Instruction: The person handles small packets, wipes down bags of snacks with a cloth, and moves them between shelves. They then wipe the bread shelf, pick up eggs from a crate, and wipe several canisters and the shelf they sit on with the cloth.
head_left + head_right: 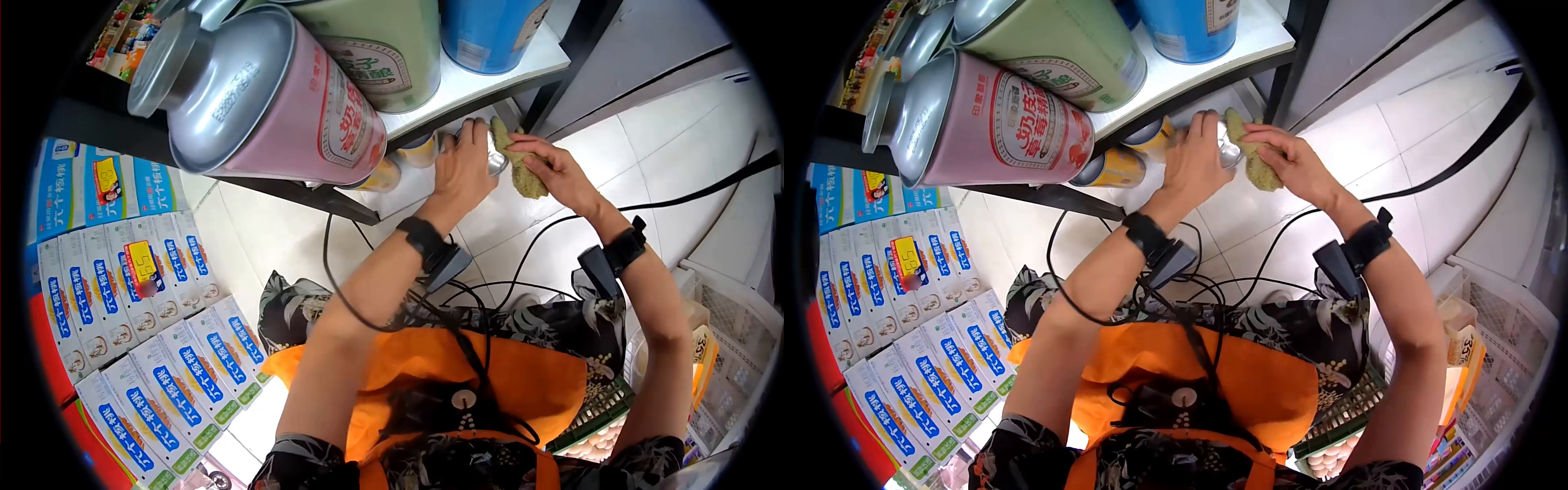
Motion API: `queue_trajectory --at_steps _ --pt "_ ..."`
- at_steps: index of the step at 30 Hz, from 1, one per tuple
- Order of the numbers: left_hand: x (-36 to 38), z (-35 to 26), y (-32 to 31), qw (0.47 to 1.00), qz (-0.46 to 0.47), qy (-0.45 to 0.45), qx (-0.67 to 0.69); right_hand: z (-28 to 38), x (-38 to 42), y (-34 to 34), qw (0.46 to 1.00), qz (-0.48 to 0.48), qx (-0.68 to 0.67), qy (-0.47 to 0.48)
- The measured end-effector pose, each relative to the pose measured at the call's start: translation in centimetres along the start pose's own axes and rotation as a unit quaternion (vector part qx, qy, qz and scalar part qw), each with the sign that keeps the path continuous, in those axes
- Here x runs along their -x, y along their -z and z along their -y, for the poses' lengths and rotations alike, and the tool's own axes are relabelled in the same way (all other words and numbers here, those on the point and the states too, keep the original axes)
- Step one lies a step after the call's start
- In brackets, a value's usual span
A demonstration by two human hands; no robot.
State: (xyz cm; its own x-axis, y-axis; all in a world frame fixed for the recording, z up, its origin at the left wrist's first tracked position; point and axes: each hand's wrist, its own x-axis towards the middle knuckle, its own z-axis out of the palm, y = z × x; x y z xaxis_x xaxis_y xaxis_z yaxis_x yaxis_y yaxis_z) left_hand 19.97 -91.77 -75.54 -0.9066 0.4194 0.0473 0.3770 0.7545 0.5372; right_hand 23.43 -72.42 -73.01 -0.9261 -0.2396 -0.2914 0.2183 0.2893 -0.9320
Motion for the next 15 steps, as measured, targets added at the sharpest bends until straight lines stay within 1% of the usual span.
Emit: queue_trajectory --at_steps 1,2,3,4,5,6,8,9,10,13,15 --pt "0.7 0.2 0.2 1.0 0.011 -0.016 -0.004 -1.2 0.4 0.0 0.998 -0.026 0.05 -0.041" --pt "1.9 0.2 0.8 1.0 0.024 -0.008 0.015 -1.7 1.1 0.0 0.99 -0.055 0.1 -0.081" --pt "2.6 0.5 1.4 0.999 0.037 0.0 0.029 -1.6 0.9 -0.2 0.965 -0.074 0.246 -0.042" --pt "3.3 0.9 1.9 0.998 0.049 0.009 0.043 -1.2 0.1 -0.7 0.956 -0.098 0.274 0.026" --pt "3.7 1.3 1.9 0.999 0.029 -0.003 0.036 -0.4 -1.1 -1.4 0.941 -0.121 0.302 0.096" --pt "4.0 1.4 2.1 0.999 0.03 0.007 0.032 0.0 -2.5 -2.3 0.921 -0.142 0.324 0.163" --pt "4.1 1.4 2.4 0.999 0.036 0.023 0.025 0.2 -7.2 -3.3 0.865 -0.177 0.397 0.25" --pt "4.6 1.3 2.9 0.998 0.045 0.028 0.019 0.0 -8.8 -3.6 0.806 -0.152 0.544 0.177" --pt "4.3 1.4 3.1 0.998 0.049 0.037 0.011 -0.7 -10.9 -3.3 0.723 -0.12 0.673 0.103" --pt "4.6 1.8 3.7 0.997 0.065 0.048 0.004 -2.5 -13.9 -3.0 0.637 -0.076 0.766 -0.04" --pt "4.5 1.9 3.8 0.997 0.065 0.052 0.005 -3.8 -13.9 -4.4 0.57 -0.09 0.815 -0.042"
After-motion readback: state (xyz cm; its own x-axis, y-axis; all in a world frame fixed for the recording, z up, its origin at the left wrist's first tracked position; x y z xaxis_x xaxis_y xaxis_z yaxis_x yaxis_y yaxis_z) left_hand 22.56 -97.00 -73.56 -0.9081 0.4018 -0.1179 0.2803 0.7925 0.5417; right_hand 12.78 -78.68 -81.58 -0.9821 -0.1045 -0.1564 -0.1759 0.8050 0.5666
